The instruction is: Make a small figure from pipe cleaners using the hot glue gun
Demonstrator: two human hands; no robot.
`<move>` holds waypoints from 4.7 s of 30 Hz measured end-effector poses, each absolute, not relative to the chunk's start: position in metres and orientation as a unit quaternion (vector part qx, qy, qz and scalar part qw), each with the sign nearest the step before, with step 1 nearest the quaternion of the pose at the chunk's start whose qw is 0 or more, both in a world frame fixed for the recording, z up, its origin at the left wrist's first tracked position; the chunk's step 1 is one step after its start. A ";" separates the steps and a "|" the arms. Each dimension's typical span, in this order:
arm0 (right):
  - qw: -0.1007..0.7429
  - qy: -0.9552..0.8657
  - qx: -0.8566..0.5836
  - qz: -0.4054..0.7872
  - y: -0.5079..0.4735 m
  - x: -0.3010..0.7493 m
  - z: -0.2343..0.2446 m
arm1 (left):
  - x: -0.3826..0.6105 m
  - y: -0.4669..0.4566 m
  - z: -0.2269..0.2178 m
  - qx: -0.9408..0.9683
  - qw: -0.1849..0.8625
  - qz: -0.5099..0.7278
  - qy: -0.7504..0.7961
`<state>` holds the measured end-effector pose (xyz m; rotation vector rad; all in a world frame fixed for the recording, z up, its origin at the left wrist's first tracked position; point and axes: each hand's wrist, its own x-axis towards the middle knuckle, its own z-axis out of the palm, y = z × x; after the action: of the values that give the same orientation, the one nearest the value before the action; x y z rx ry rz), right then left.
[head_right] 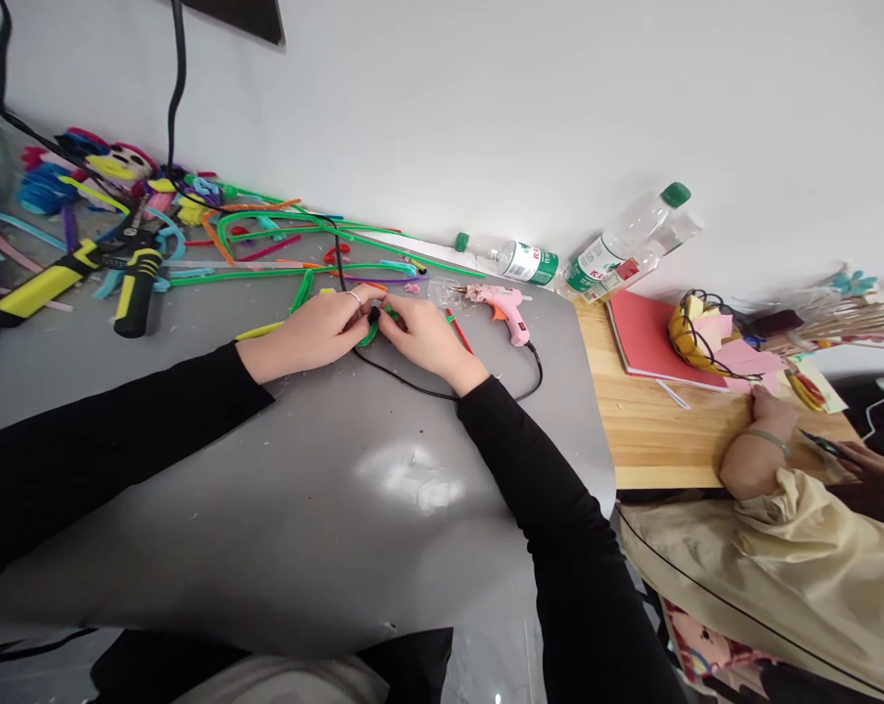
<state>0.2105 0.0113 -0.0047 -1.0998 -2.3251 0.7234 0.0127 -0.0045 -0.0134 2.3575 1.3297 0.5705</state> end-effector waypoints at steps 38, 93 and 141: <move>0.233 -0.841 -0.408 0.268 0.011 0.211 -0.007 | 0.012 -0.003 -0.018 0.840 0.184 0.196 0.471; 0.238 -0.840 -0.401 0.275 0.012 0.212 -0.006 | 0.010 -0.005 -0.019 0.837 0.234 0.223 0.442; 0.317 -0.831 -0.388 0.240 0.011 0.215 -0.007 | 0.011 -0.004 -0.025 0.826 0.170 0.319 0.433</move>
<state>0.2153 0.0108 -0.0073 -1.0224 -2.1887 0.6306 0.0109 -0.0037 -0.0248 2.3474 1.2304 0.9055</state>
